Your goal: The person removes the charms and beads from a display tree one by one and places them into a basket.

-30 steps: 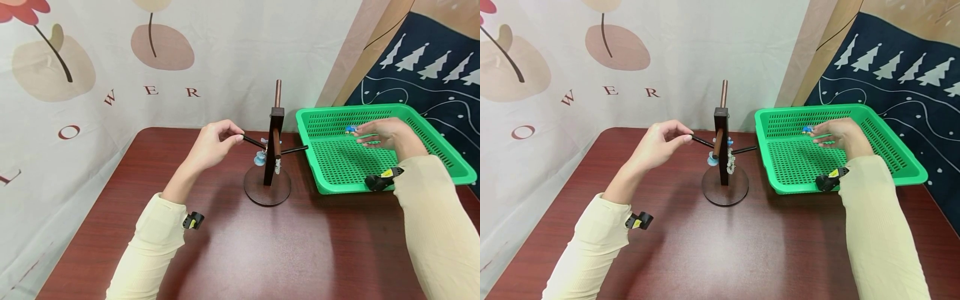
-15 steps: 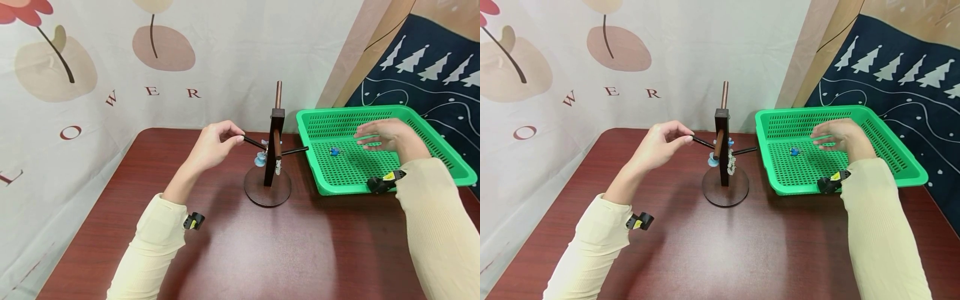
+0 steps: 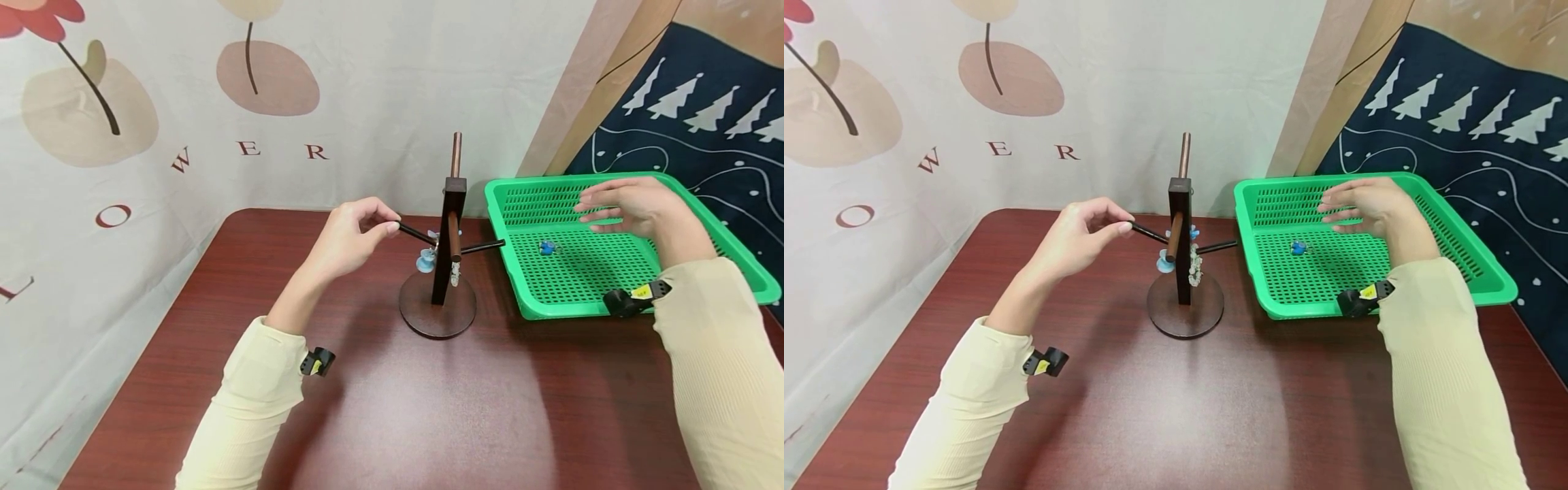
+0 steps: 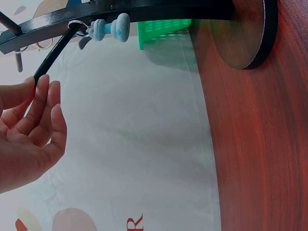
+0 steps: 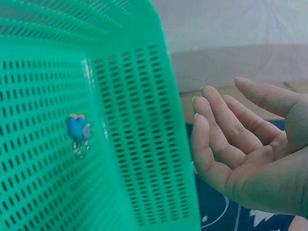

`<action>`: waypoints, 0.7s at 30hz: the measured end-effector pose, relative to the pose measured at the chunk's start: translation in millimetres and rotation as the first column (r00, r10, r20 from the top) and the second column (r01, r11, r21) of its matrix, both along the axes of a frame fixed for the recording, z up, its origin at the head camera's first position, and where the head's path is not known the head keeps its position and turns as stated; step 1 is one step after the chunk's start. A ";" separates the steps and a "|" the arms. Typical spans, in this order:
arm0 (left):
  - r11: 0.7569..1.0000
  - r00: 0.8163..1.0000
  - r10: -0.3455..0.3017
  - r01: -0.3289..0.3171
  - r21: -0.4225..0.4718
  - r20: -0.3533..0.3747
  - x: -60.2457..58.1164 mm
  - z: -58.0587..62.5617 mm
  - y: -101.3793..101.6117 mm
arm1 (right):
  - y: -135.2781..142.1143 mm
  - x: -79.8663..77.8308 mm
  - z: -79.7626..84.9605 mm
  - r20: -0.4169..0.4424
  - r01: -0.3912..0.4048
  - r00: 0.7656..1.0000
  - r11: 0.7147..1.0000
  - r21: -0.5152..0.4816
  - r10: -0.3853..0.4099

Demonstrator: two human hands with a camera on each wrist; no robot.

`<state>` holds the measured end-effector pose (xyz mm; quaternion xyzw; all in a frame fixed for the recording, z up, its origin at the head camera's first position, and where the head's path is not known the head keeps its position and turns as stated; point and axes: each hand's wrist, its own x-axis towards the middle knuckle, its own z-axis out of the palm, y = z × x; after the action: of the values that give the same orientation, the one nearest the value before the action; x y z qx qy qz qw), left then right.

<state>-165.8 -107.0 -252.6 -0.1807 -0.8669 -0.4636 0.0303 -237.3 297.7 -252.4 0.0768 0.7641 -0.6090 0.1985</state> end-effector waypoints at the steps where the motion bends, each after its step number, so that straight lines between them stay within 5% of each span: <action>1: 1.000 1.000 0.000 0.000 -0.001 -0.001 0.0 0.0 0.1 | -1.9 1.1 2.3 -0.008 0.002 1.000 1.000 -0.015 -0.002; 9: 1.000 1.000 0.002 -0.002 -0.004 0.001 -0.3 -0.4 0.0 | -23.7 11.5 18.5 -0.076 0.014 0.997 0.984 -0.177 -0.028; 21: 1.000 1.000 0.003 -0.003 0.000 -0.004 -1.0 -0.6 0.5 | -62.5 31.6 24.4 -0.189 -0.103 0.980 0.965 -0.243 0.057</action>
<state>-166.7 -106.5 -253.2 -0.1804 -0.8671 -0.4631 0.0328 -205.7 235.2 -228.0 -0.0356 0.6980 -0.6968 0.1613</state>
